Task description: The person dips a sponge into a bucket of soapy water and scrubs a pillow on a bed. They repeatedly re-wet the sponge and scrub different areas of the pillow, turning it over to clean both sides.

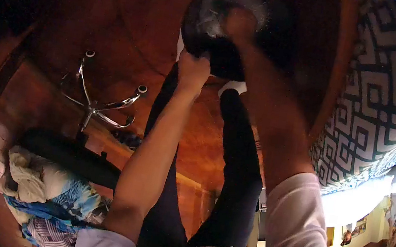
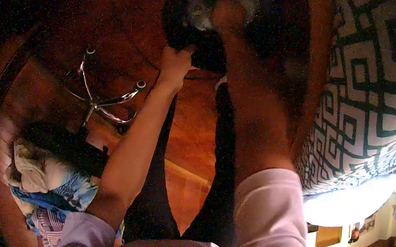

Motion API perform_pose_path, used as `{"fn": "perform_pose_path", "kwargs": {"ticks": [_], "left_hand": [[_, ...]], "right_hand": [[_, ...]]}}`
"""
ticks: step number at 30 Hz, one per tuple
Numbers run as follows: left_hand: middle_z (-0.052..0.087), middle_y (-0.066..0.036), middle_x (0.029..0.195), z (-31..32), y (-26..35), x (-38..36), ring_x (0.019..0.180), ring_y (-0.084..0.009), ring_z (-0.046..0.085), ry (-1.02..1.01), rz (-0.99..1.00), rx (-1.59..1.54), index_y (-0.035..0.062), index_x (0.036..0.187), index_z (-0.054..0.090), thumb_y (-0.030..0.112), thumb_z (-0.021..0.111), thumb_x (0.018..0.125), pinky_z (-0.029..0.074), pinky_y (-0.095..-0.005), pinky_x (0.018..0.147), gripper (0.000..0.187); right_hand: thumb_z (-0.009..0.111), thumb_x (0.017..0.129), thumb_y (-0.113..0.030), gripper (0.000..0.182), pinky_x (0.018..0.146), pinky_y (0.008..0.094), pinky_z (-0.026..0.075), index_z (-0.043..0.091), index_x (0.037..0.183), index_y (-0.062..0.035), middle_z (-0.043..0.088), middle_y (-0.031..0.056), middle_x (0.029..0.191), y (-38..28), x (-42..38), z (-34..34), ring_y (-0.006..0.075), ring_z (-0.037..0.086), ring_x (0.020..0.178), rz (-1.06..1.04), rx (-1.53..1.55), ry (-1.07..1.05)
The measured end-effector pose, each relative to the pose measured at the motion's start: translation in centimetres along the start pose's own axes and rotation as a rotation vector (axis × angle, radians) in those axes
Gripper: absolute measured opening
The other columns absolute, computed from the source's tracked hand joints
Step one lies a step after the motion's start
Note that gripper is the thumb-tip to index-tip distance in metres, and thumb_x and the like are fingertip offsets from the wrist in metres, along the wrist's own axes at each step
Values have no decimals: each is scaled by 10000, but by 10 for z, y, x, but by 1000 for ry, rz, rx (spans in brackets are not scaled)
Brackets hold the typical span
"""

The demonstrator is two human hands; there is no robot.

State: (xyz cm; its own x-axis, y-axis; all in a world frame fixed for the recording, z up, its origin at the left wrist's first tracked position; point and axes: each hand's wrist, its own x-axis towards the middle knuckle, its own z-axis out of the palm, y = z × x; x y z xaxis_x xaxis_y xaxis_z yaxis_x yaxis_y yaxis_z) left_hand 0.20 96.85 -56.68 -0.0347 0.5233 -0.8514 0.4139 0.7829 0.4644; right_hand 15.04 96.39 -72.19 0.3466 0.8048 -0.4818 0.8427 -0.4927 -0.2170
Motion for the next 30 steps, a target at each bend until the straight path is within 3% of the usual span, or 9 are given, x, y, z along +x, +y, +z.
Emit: {"fn": "perform_pose_path", "kwargs": {"ticks": [3,10,12,13,16,19,22,26,30], "left_hand": [[708,-137,1067,0,-2,-4,1008,-225,652,30,51,-78,-31,1148,641,13,596,863,472,-334,899,292],[702,-122,1069,-4,15,-9,991,-228,661,15,-41,42,-42,1193,613,-17,596,860,480,-343,896,334],[672,-120,1077,0,16,-8,853,-237,661,-34,-132,-40,-23,1208,603,49,650,898,628,-393,643,322],[672,-120,1077,6,19,-6,853,-237,661,-35,-119,-46,-23,1208,603,49,650,898,628,-393,643,322],[677,-120,963,-3,3,-17,785,-236,657,40,-88,-203,-46,1120,625,47,665,889,637,-403,622,252],[706,-110,910,-9,-6,-5,827,-223,681,43,37,24,-54,1051,658,27,650,842,536,-341,692,224],[652,-143,669,-20,19,-44,667,-226,684,121,-26,322,-72,845,636,37,639,851,526,-395,675,109],[664,-162,684,-34,38,-93,669,-265,706,80,114,214,-81,911,628,50,629,865,529,-423,666,139],[687,-187,965,-45,75,-157,820,-303,703,154,127,386,-53,1152,598,25,614,885,572,-427,700,278]], "right_hand": [[729,712,-330,307,765,478,570,745,872,-68,714,158,849,-2,3,9,358,704,817,234,103,81],[718,719,-330,327,797,495,563,747,902,-60,736,152,914,-2,0,7,363,714,845,154,111,40],[733,711,-353,336,811,498,562,756,904,-80,739,159,941,2,4,6,367,715,871,58,5,27],[733,711,-353,336,811,498,562,756,904,-80,739,159,941,4,12,4,367,715,871,54,2,41],[732,716,-365,360,809,482,565,755,945,-88,735,166,969,-14,-10,3,366,713,864,276,182,85],[733,726,-345,394,800,472,568,730,1019,-83,728,170,979,-18,-29,-43,367,707,878,151,122,-83],[736,739,-323,433,801,473,564,695,1078,-58,718,173,1004,-36,-71,-90,365,701,927,40,287,-94],[730,755,-273,384,823,485,550,689,1077,-68,709,174,1010,-58,-111,-147,375,689,957,-97,250,-298],[711,776,-242,355,836,494,540,688,1088,-74,715,181,983,-65,-152,-187,386,689,949,-104,353,-250]]}}
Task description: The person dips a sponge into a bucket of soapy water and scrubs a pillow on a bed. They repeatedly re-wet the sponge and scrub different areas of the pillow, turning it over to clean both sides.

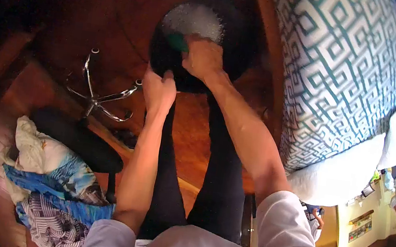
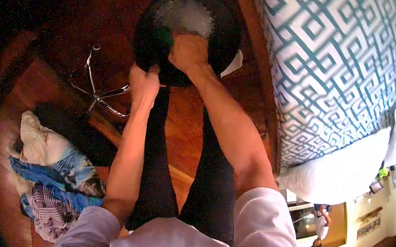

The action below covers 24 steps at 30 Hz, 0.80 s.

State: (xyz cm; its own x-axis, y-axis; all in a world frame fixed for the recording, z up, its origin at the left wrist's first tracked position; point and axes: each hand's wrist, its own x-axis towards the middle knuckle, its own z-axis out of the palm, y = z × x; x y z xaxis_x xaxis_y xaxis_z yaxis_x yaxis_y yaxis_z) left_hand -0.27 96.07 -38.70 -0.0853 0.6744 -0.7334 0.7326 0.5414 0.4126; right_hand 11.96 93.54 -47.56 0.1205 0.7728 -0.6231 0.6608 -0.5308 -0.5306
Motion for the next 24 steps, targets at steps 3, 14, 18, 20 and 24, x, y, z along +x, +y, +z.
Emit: {"fn": "perform_pose_path", "kwargs": {"ticks": [3,14,18,20,24], "left_hand": [[675,-218,1173,-20,6,-33,1044,-374,662,62,215,193,-38,1278,567,18,610,898,518,-444,912,386],[618,-328,1235,-70,41,-138,1180,-474,589,95,276,352,-49,1427,442,12,563,873,455,-482,999,570],[564,-336,1320,-75,34,-151,1250,-459,540,73,337,339,-101,1433,407,19,579,868,415,-463,1057,603],[517,-347,1375,-78,42,-170,1294,-462,501,24,286,323,-117,1436,394,25,585,868,384,-453,1097,616],[539,-342,1352,-83,27,-179,1236,-477,544,49,362,317,-123,1430,400,32,589,878,416,-459,1058,604]], "right_hand": [[702,783,-244,342,832,496,540,696,1079,-74,721,185,969,-9,-26,-26,386,691,948,-89,-85,-205],[668,750,-245,243,775,469,558,748,873,-51,730,182,893,-31,-134,-70,351,719,874,-41,-111,-157],[674,747,-246,243,752,447,565,743,901,-72,735,153,882,-37,-165,-90,319,726,862,-51,-104,-166],[672,752,-243,250,748,443,564,740,919,-71,735,148,881,-39,-181,-94,314,727,861,-48,-161,-240],[710,774,-255,322,850,408,553,754,1033,-68,733,155,1065,-40,-202,-114,302,711,989,4,-84,-187]]}}
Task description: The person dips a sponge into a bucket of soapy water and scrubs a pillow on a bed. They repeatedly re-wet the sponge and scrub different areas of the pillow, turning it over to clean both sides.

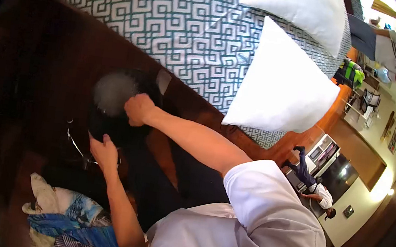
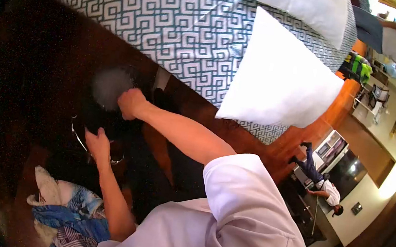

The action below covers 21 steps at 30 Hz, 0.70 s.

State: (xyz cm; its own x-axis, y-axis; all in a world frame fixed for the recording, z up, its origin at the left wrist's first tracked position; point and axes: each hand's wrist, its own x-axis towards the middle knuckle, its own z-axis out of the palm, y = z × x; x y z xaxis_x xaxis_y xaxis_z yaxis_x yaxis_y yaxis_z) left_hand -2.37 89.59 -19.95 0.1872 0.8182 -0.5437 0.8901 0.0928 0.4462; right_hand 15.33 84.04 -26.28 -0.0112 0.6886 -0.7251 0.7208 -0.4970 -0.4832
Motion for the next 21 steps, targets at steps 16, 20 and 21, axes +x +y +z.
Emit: {"fn": "perform_pose_path", "kwargs": {"ticks": [16,20,21], "left_hand": [[537,-297,1386,-18,57,-24,1269,-443,538,-92,115,204,19,1500,385,-9,534,876,415,-448,1061,642],[538,-303,1381,-16,59,-29,1258,-441,549,-171,128,241,-12,1490,388,1,532,879,416,-441,1064,627],[538,-303,1381,-17,61,-33,1258,-441,549,-172,131,257,-12,1490,388,1,532,879,416,-441,1064,627]], "right_hand": [[710,774,-186,238,792,423,554,755,972,-64,739,147,1016,2,-39,28,309,711,984,47,133,148],[722,741,-196,267,774,412,564,758,967,-60,743,119,977,4,-43,25,299,721,946,-22,79,-73],[728,735,-193,251,783,411,566,764,950,-69,745,112,981,-1,-44,25,296,721,952,-39,67,-66]]}}
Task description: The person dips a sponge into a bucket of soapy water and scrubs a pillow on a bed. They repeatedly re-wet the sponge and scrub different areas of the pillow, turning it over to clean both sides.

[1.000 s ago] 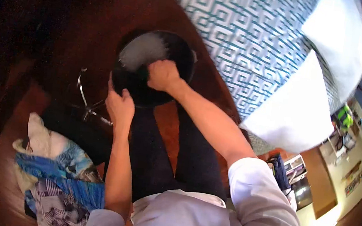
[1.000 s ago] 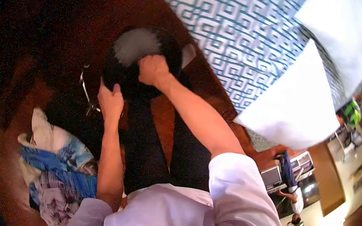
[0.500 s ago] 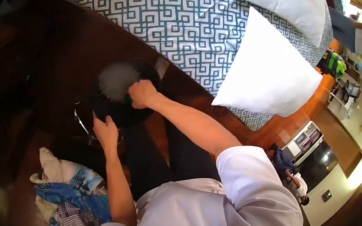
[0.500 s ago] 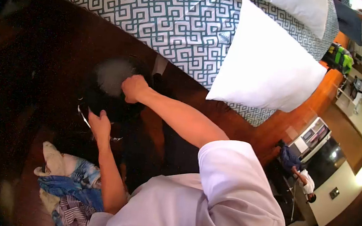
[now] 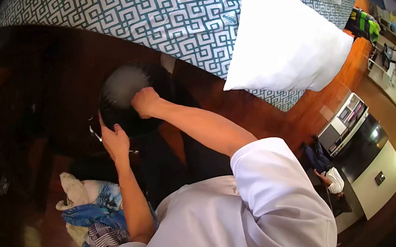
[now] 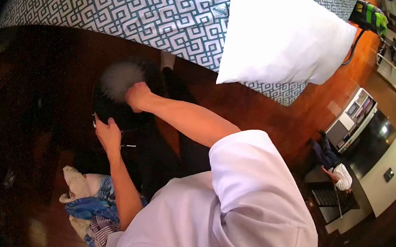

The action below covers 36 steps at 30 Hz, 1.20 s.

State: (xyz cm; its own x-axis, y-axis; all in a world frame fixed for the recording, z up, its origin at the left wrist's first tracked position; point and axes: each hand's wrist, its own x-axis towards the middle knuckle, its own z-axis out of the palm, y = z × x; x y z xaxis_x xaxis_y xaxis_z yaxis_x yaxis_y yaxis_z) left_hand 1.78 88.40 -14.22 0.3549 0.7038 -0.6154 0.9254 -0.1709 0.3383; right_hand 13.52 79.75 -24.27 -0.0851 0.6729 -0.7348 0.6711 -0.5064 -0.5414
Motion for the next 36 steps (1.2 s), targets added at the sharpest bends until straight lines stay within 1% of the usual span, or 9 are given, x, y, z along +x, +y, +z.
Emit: {"fn": "perform_pose_path", "kwargs": {"ticks": [4,10,12,14,16,21,24,28,36], "left_hand": [[486,-333,1418,-7,-7,-5,1342,-434,471,38,94,-51,-22,1483,395,14,533,877,374,-432,1105,623],[576,-342,1300,-26,40,-33,1207,-456,579,-40,44,-21,41,1513,378,0,527,880,438,-452,1028,651],[651,-335,1141,-29,48,-38,1068,-469,643,11,100,158,84,1526,369,3,532,878,474,-473,951,673],[672,-332,1011,-28,32,-38,986,-476,660,85,277,136,117,1532,365,16,537,882,484,-494,901,680],[673,-336,974,-35,45,-48,950,-489,658,-49,182,163,125,1534,358,23,534,883,481,-512,878,683],[667,-342,1037,-26,42,-54,969,-473,663,-156,434,137,113,1530,347,13,525,874,485,-504,893,688],[687,-307,892,-22,67,-67,816,-470,673,-313,416,198,120,1540,330,20,514,867,498,-522,799,704],[660,-330,823,13,75,-80,812,-502,660,-420,486,352,139,1540,322,72,522,854,492,-570,764,718],[681,-320,881,131,84,-138,812,-452,695,-624,534,470,113,1545,305,62,506,822,523,-527,785,752]], "right_hand": [[736,722,-214,255,803,412,563,768,931,-71,741,133,977,-8,-23,-3,298,721,952,45,113,45],[734,736,-249,272,790,425,567,758,921,-53,737,159,976,-12,-45,1,316,717,954,61,177,99],[727,741,-249,263,775,419,566,755,913,-51,736,163,975,-14,-55,5,318,719,943,150,234,294],[722,747,-252,273,765,412,568,751,927,-49,734,166,972,-12,-62,3,315,721,925,126,256,226],[733,753,-235,268,807,413,571,766,959,-68,740,138,1030,-15,-78,-2,302,720,966,163,255,38],[739,733,-241,284,794,427,574,762,955,-65,737,150,1017,-16,-123,22,316,717,956,389,371,235],[746,696,-234,310,788,442,574,755,951,-57,731,173,996,-14,-154,44,346,711,932,517,547,380],[716,669,-180,328,805,466,569,742,960,-31,718,214,979,-9,-177,93,372,694,938,674,698,696],[647,785,-226,392,928,481,516,677,1122,-26,695,242,1075,37,-223,202,426,644,1064,948,1205,702]]}}
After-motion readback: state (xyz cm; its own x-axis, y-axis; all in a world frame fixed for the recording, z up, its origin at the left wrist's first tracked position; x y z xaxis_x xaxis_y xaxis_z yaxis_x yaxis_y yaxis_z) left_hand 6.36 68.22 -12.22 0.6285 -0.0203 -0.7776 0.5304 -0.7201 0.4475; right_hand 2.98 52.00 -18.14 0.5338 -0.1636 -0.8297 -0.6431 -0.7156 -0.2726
